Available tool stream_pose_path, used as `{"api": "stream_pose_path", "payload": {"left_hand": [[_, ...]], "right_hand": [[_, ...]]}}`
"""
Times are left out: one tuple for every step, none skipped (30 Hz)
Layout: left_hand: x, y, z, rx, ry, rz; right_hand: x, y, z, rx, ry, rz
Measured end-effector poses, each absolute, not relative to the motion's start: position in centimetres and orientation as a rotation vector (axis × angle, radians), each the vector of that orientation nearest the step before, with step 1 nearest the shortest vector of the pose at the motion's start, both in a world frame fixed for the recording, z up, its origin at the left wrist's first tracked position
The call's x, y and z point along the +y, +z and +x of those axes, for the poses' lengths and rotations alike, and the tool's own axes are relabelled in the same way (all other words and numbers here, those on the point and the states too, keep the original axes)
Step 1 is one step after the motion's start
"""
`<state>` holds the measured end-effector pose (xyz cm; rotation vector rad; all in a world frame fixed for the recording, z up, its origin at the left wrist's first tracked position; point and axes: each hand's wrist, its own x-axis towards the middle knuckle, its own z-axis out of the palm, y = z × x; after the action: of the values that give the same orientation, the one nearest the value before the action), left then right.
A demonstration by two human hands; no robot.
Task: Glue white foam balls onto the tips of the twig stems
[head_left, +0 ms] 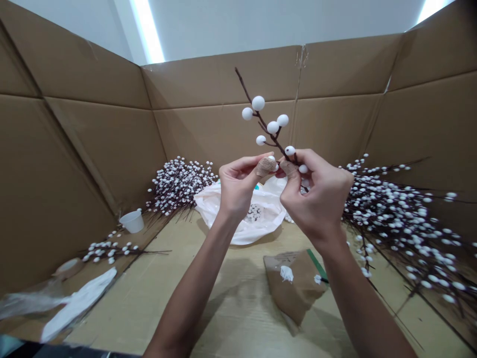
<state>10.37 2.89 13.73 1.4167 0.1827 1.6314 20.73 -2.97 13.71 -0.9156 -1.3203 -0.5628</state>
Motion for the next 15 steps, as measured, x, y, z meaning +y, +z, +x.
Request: {"api": "stream_pose_path", "payload": {"left_hand": [[2.9, 13.69, 10.41, 0.19, 1.637, 1.419], [2.88, 13.66, 10.46, 0.197, 1.641, 1.418], [2.82, 13.64, 10.52, 0.2, 1.643, 1.414], [2.73, 13.64, 10.59, 0.2, 1.643, 1.409], [2.62, 13.65, 10.66, 0.195, 1.642, 1.402], [2.5, 13.67, 10.74, 0.185, 1.641, 1.393], [2.39, 13.71, 10.8, 0.17, 1.641, 1.385], [2.29, 13.75, 10.84, 0.153, 1.639, 1.379], [2.22, 13.79, 10.86, 0.139, 1.633, 1.377], [2.18, 13.84, 10.84, 0.129, 1.622, 1.38], [2.18, 13.88, 10.79, 0.127, 1.606, 1.386], [2.2, 13.93, 10.7, 0.134, 1.583, 1.392], [2.26, 13.97, 10.59, 0.143, 1.555, 1.397], [2.33, 14.0, 10.46, 0.149, 1.524, 1.4], [2.4, 14.04, 10.32, 0.15, 1.492, 1.4]], "right_hand": [[-2.97, 13.69, 20.75, -1.323, -0.56, -0.916], [-2.98, 13.67, 20.76, -1.325, -0.557, -0.912], [-2.99, 13.65, 20.77, -1.327, -0.555, -0.908], [-3.01, 13.63, 20.78, -1.329, -0.554, -0.905], [-3.04, 13.62, 20.79, -1.329, -0.554, -0.903], [-3.06, 13.62, 20.81, -1.329, -0.557, -0.904], [-3.09, 13.64, 20.83, -1.326, -0.56, -0.907], [-3.13, 13.67, 20.87, -1.321, -0.563, -0.913], [-3.16, 13.73, 20.91, -1.315, -0.563, -0.922], [-3.2, 13.78, 20.95, -1.31, -0.562, -0.929], [-3.24, 13.85, 21.01, -1.306, -0.558, -0.935], [-3.28, 13.9, 21.07, -1.307, -0.552, -0.94], [-3.31, 13.94, 21.14, -1.311, -0.547, -0.942], [-3.34, 13.96, 21.21, -1.319, -0.543, -0.941], [-3.36, 13.96, 21.28, -1.328, -0.54, -0.939]]}}
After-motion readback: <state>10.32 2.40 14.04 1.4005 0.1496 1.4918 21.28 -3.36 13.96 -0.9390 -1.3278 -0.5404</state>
